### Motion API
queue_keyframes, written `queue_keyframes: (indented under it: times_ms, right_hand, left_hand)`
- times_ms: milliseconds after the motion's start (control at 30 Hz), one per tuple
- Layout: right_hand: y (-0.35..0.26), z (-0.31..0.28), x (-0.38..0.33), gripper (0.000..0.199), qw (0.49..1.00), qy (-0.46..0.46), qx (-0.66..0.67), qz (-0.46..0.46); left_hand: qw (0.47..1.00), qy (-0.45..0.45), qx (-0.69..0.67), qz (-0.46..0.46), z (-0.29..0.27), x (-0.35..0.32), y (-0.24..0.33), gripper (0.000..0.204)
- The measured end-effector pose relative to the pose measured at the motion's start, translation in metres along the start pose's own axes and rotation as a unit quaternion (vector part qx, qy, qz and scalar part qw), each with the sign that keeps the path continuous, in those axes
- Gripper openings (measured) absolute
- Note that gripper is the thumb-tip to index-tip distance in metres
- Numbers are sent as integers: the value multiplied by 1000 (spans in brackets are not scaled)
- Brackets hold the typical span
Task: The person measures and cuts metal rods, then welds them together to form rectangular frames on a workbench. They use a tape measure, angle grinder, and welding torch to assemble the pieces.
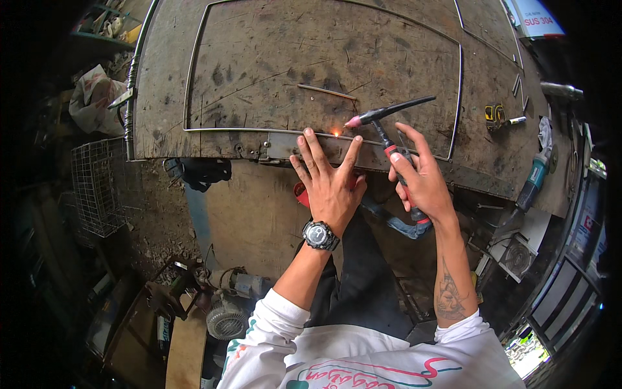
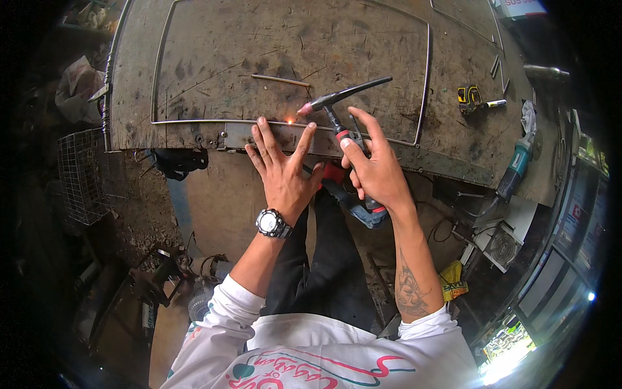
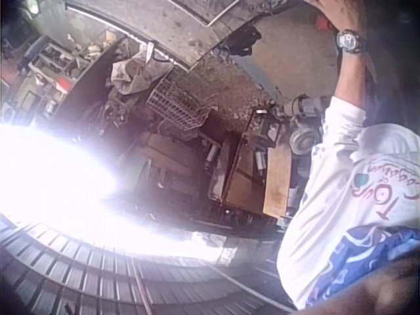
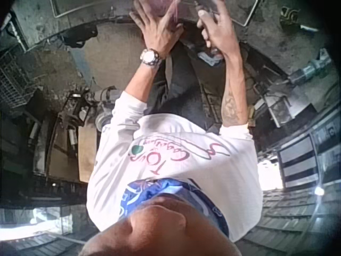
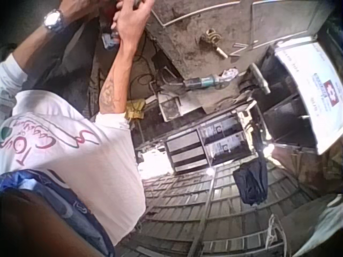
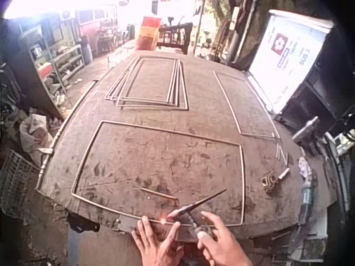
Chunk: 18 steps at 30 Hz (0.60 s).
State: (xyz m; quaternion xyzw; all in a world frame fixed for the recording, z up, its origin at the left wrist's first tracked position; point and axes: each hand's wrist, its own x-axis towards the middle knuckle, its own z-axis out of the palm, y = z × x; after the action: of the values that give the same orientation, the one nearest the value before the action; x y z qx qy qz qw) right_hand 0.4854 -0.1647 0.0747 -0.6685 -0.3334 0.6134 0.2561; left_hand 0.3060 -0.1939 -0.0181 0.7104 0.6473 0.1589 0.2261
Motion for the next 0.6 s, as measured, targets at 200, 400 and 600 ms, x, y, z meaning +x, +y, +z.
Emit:
queue_keyframes:
  times_ms: [200,400,600]
  right_hand:
    - [5,1,-4,60,1000,-10,14,2]
    - [9,4,-4,61,1000,-13,11,10]
    - [10,6,-5,60,1000,-3,9,4]
  left_hand:
    - [1000,14,-8,11,-1,-2,-3,98]
    - [998,22,-36,39,-20,-2,-18,92]
    - [982,162,-54,77,-53,32,-76,51]
